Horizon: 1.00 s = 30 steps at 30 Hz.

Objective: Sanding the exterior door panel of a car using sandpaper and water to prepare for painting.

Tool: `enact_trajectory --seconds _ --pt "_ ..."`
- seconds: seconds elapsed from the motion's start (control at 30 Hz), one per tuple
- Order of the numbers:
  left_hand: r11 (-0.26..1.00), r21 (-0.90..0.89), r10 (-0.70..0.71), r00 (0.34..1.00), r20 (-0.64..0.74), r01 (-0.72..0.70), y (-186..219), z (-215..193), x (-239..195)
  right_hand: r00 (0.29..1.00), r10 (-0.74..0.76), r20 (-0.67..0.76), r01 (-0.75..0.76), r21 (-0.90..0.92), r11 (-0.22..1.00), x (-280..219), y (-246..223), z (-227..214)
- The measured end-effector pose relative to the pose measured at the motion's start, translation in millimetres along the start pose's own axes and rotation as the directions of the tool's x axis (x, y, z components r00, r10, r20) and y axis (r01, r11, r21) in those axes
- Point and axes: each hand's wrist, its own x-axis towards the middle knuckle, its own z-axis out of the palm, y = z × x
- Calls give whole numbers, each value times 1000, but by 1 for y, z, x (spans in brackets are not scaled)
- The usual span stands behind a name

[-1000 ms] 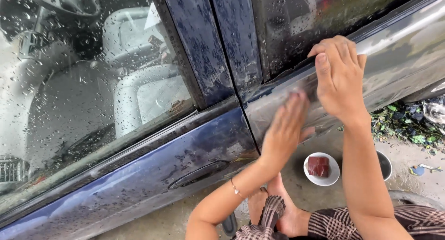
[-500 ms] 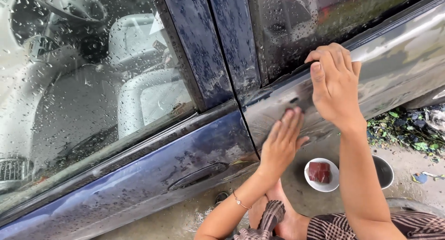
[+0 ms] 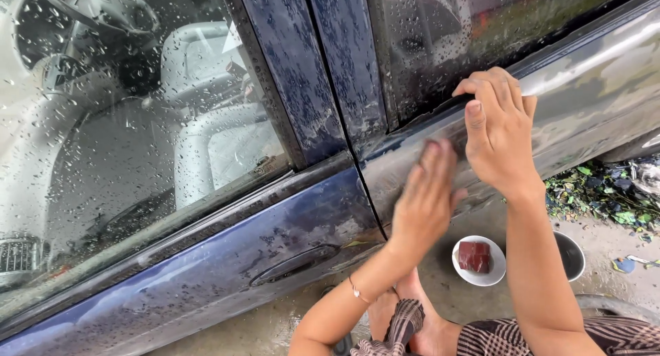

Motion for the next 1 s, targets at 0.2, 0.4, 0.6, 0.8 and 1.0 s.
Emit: enact_trajectory --seconds 0.2,0.4,0.6,0.8,1.0 --pt "959 262 114 993 -20 -104 -15 2 -7 1000 17 26 -17 -21 1000 0 2 0" --pt "990 6 -143 987 -71 144 -19 -13 10 1000 -27 -2 27 -28 999 0 0 1" --pt "991 65 117 993 -21 -115 -20 -9 1 1000 -3 22 4 -47 999 1 1 0" --pt "981 -51 -190 979 -77 186 -21 -14 14 1000 -30 -7 29 -36 999 0 -2 2" --pt "982 -23 188 981 38 -187 -5 -4 -19 1000 -13 -10 13 -31 999 0 -4 1"
